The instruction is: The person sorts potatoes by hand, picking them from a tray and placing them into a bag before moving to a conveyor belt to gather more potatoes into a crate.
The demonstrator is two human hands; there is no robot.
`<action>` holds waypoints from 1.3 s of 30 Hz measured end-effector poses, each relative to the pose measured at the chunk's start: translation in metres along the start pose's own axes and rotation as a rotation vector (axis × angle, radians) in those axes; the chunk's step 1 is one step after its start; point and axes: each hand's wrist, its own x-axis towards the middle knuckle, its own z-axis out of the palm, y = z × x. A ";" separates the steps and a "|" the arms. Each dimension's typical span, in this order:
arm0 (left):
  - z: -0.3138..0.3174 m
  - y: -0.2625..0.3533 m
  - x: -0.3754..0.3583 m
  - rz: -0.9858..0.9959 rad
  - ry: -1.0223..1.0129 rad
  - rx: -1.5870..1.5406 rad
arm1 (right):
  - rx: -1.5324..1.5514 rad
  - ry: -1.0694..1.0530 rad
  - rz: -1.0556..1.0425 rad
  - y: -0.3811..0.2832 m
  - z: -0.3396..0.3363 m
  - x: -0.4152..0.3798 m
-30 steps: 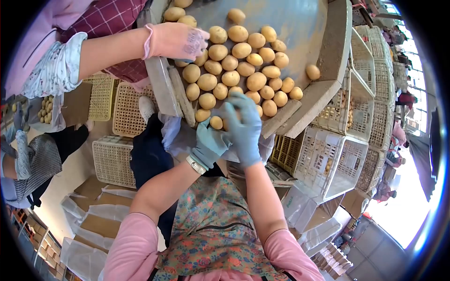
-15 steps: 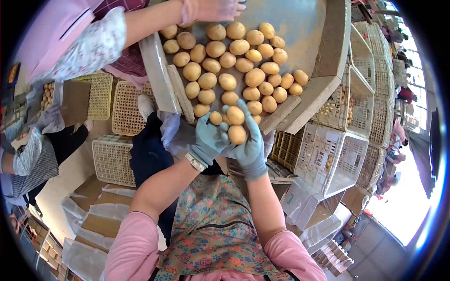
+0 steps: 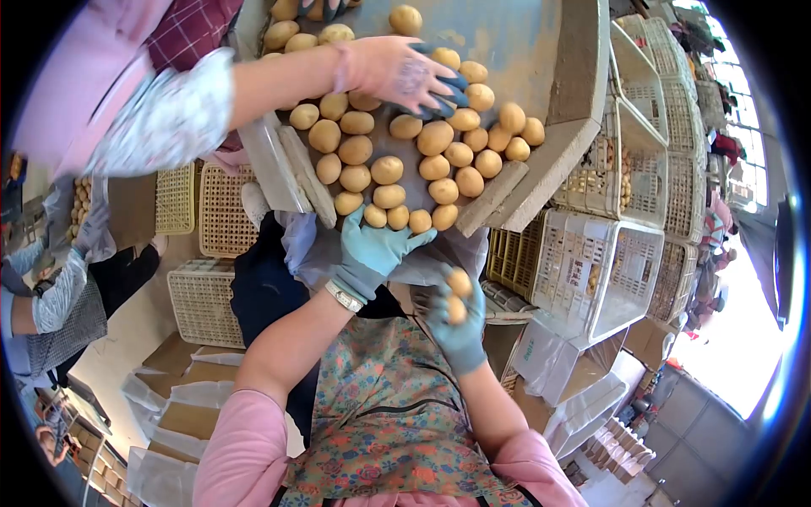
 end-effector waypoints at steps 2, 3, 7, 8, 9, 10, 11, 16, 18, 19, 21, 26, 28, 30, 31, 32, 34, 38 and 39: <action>-0.001 0.000 0.002 -0.010 -0.025 -0.049 | 0.059 0.230 -0.243 -0.031 -0.061 -0.073; -0.003 0.000 0.000 0.002 -0.022 -0.056 | 0.144 0.483 -0.360 -0.048 -0.088 -0.110; 0.000 0.001 0.002 -0.031 -0.024 -0.061 | 0.207 0.795 -0.433 -0.057 -0.117 -0.176; 0.001 0.001 0.001 -0.026 -0.038 -0.036 | 0.210 0.794 -0.434 -0.052 -0.120 -0.172; 0.000 0.000 0.001 -0.032 -0.035 -0.036 | 0.102 0.707 -0.348 -0.044 -0.115 -0.152; -0.001 0.000 0.001 -0.027 -0.024 -0.030 | -0.006 0.617 -0.263 -0.032 -0.104 -0.128; -0.002 0.000 0.002 -0.018 -0.017 -0.023 | -0.130 0.600 -0.209 -0.017 -0.082 -0.102; -0.007 0.005 -0.005 -0.025 -0.030 -0.064 | -0.883 0.457 0.027 0.039 0.020 -0.014; -0.010 0.008 -0.009 -0.027 -0.039 -0.082 | -1.108 0.404 0.070 0.042 0.025 -0.007; -0.012 0.010 -0.010 -0.020 -0.024 -0.113 | -1.248 0.395 0.034 0.042 0.022 -0.004; -0.013 0.012 -0.010 -0.027 -0.006 -0.187 | -1.387 0.385 0.000 0.040 0.026 0.002; -0.016 0.005 -0.006 -0.038 0.044 -0.048 | -2.300 0.243 -0.663 0.031 0.061 0.041; -0.019 0.004 -0.003 -0.051 -0.047 -0.187 | -2.503 0.206 -0.649 0.025 0.066 0.060; -0.019 0.004 -0.001 -0.009 0.014 -0.055 | -2.701 0.163 -0.637 0.023 0.078 0.077; -0.019 0.004 -0.001 -0.008 -0.026 -0.026 | -2.643 0.133 -0.774 0.025 0.093 0.085; -0.019 0.005 0.000 -0.010 -0.067 0.002 | -2.580 0.106 -0.908 0.027 0.106 0.089; -0.012 0.002 -0.004 -0.051 -0.113 -0.047 | -2.670 0.128 -1.072 0.035 0.121 0.092; -0.030 0.008 -0.002 -0.074 -0.192 -0.101 | -2.533 -0.100 -1.062 0.031 0.076 0.088; -0.026 0.007 -0.001 -0.073 -0.191 -0.101 | -2.530 -0.047 -0.591 0.034 0.080 0.083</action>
